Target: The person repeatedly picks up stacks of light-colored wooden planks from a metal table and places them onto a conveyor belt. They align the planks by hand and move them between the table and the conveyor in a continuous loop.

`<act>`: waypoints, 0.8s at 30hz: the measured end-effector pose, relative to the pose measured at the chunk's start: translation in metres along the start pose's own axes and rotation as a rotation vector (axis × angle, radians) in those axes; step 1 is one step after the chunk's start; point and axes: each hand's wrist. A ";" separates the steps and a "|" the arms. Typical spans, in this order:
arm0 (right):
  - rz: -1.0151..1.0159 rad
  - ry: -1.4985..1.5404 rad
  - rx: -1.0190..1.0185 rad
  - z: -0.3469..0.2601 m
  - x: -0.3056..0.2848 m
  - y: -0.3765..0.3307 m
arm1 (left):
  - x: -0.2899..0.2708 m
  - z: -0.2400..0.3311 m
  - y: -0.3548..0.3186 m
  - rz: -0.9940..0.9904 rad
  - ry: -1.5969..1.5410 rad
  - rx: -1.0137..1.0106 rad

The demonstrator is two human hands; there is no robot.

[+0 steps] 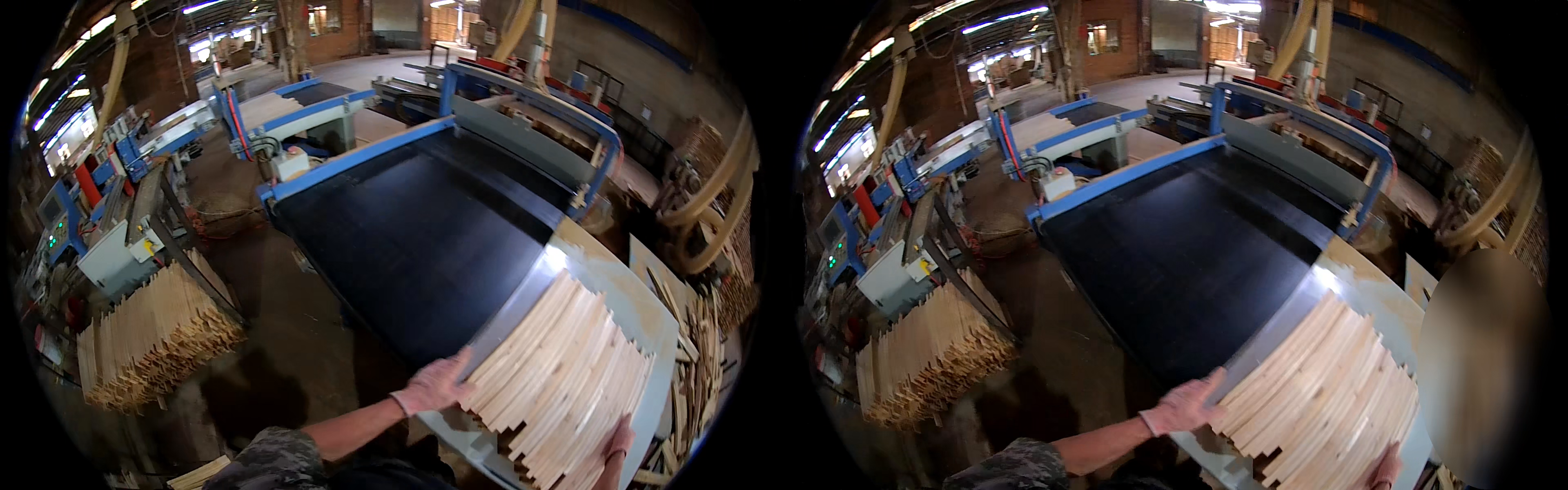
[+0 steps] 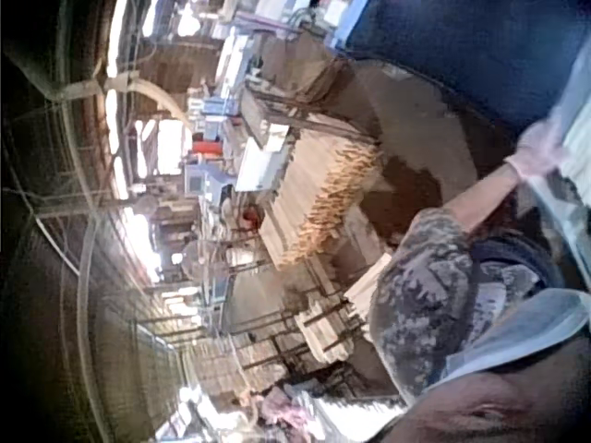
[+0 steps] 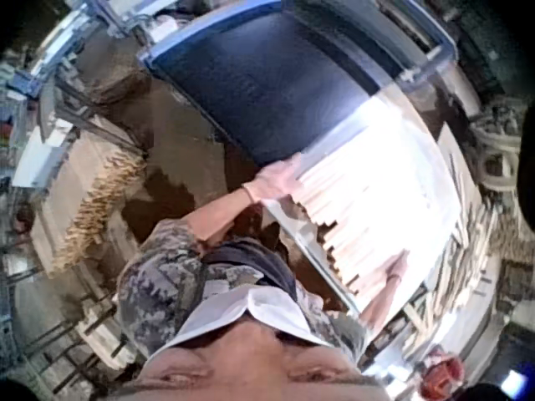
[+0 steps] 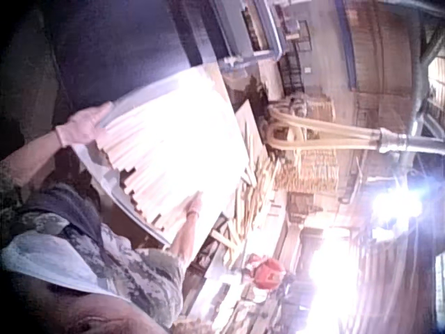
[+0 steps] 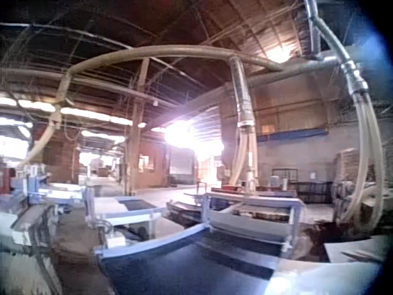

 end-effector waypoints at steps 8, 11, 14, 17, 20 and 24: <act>-0.102 0.162 -0.160 -0.033 0.157 -0.082 | -0.066 -0.087 0.062 0.160 0.083 -0.004; -0.292 0.084 -0.202 -0.071 0.211 -0.096 | -0.128 -0.151 0.080 0.316 0.206 0.078; -0.375 -0.118 -0.151 -0.167 0.312 -0.199 | -0.222 -0.198 0.091 0.296 0.371 -0.055; -0.365 -0.213 -0.174 -0.214 0.408 -0.259 | -0.315 -0.248 0.111 0.220 0.561 -0.147; -0.438 -0.233 -0.245 -0.239 0.493 -0.305 | -0.394 -0.278 0.134 0.177 0.743 -0.266; -0.438 -0.175 -0.256 -0.263 0.614 -0.359 | -0.464 -0.361 0.168 0.179 0.862 -0.411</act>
Point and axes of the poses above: each hand's wrist, its own y-axis towards the middle knuckle, its own x-axis out of the palm, z = x × y, and after that the axes turned 2 degrees about y, right-handed
